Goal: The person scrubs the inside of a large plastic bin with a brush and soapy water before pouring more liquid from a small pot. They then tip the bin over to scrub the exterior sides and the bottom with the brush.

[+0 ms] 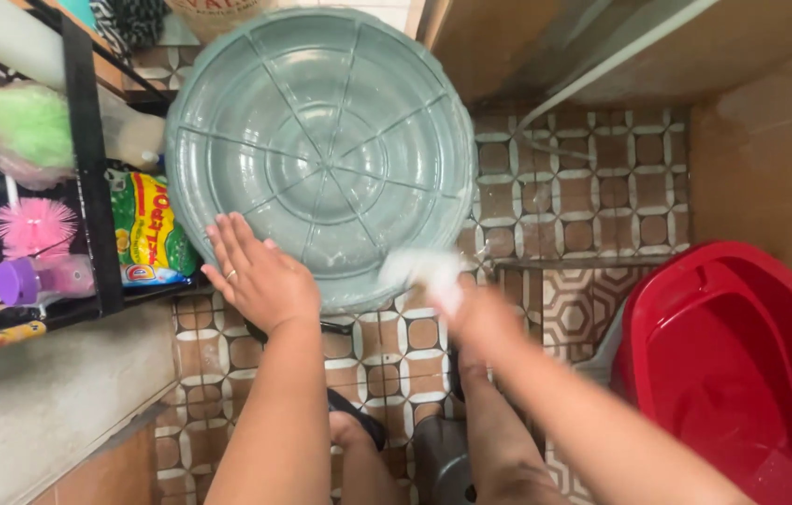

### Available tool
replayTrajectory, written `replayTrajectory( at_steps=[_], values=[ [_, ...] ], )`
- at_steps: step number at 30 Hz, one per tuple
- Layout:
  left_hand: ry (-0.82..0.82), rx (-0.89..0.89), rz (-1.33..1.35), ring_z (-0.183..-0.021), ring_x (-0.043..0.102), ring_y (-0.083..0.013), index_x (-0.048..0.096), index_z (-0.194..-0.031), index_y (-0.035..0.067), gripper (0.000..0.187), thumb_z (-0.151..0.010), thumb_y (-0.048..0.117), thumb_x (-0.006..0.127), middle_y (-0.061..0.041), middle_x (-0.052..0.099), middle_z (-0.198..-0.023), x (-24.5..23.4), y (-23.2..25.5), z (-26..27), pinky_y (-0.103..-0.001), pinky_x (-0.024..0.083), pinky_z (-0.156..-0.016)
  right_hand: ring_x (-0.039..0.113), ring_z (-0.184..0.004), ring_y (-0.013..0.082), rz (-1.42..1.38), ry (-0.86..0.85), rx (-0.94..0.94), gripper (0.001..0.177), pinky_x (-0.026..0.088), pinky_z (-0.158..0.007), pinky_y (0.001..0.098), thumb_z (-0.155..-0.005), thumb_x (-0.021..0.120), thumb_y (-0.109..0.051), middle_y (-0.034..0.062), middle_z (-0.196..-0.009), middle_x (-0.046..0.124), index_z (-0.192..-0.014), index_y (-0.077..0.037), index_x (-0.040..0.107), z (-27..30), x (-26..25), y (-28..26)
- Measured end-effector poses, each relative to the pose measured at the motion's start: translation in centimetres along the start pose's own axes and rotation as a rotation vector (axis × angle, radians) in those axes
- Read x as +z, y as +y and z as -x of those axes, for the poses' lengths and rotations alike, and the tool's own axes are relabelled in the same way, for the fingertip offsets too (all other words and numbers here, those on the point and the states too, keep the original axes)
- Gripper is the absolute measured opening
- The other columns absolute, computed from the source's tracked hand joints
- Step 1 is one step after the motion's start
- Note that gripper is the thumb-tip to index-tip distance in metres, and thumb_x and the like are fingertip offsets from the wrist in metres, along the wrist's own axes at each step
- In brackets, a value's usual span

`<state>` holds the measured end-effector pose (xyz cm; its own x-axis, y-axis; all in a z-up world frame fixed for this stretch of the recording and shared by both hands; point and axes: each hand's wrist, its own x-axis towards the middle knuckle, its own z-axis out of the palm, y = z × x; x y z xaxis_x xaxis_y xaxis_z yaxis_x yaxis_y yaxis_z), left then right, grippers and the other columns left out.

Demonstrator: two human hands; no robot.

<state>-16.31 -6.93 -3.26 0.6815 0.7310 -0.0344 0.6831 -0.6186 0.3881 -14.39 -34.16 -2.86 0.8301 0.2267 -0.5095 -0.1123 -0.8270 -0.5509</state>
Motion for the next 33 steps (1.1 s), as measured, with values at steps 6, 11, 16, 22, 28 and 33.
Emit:
replayTrajectory(
  at_steps=[6,11,16,22,28,33],
  values=[
    [0.012,0.02,-0.007,-0.157,0.024,-0.0248,0.04,-0.157,0.003,0.057,-0.101,0.015,0.05,-0.01,0.034,-0.167,0.1,-0.2,-0.3,-0.053,0.011,-0.126,0.073,-0.083,0.0379,0.322,0.107,0.143,0.05,0.056,-0.073,0.0504,-0.091,0.06,-0.054,0.0197,-0.091,0.075,-0.109,-0.009,0.07,-4.8,-4.7,-1.3],
    [-0.082,-0.099,-0.009,-0.155,0.026,-0.0259,0.042,-0.155,0.01,0.059,-0.098,0.02,0.053,-0.005,0.036,-0.166,-0.6,-0.3,-0.8,-0.058,0.021,-0.116,0.067,-0.095,0.0422,0.22,0.214,-0.079,0.055,0.052,-0.081,0.052,-0.097,0.048,-0.061,0.0182,-0.098,0.073,-0.11,-0.016,0.075,-15.5,-9.8,-6.9],
    [0.124,-0.045,0.049,-0.139,0.043,-0.0413,0.04,-0.157,0.002,0.067,-0.102,0.032,0.062,-0.021,0.044,-0.156,0.3,-3.4,-7.9,-0.054,0.037,-0.109,0.067,-0.1,0.0402,0.297,0.196,0.002,0.053,0.05,-0.085,0.051,-0.097,0.045,-0.061,0.0155,-0.103,0.074,-0.111,-0.019,0.075,-18.8,-8.9,-12.0],
    [0.051,-0.035,0.029,-0.12,0.061,-0.0372,0.061,-0.143,0.012,0.045,-0.106,0.038,0.063,-0.017,0.061,-0.136,0.5,-5.5,-11.3,-0.048,0.049,-0.098,0.067,-0.103,0.0403,0.252,0.184,0.1,0.057,0.05,-0.089,0.0495,-0.1,0.045,-0.059,0.0195,-0.107,0.073,-0.114,-0.013,0.075,-16.0,-12.7,-7.4],
    [0.129,-0.148,0.12,-0.115,0.059,-0.039,0.061,-0.142,0.014,0.048,-0.1,0.037,0.062,-0.014,0.06,-0.131,0.8,-0.7,-3.7,-0.05,0.05,-0.092,0.071,-0.101,0.0434,-0.006,0.18,0.088,0.062,0.053,-0.088,0.051,-0.103,0.045,-0.055,0.0283,-0.108,0.072,-0.113,0.001,0.07,-24.9,-8.6,-15.1],
    [0.121,-0.329,0.276,-0.123,0.055,-0.0413,0.055,-0.143,0.011,0.055,-0.099,0.044,0.062,-0.018,0.054,-0.139,2.0,-1.5,3.2,-0.053,0.046,-0.101,0.066,-0.104,0.0446,0.345,0.012,-0.251,0.058,0.049,-0.091,0.0524,-0.095,0.055,-0.058,0.0253,-0.11,0.071,-0.117,-0.007,0.072,-20.9,-1.3,-20.5]
  ],
)
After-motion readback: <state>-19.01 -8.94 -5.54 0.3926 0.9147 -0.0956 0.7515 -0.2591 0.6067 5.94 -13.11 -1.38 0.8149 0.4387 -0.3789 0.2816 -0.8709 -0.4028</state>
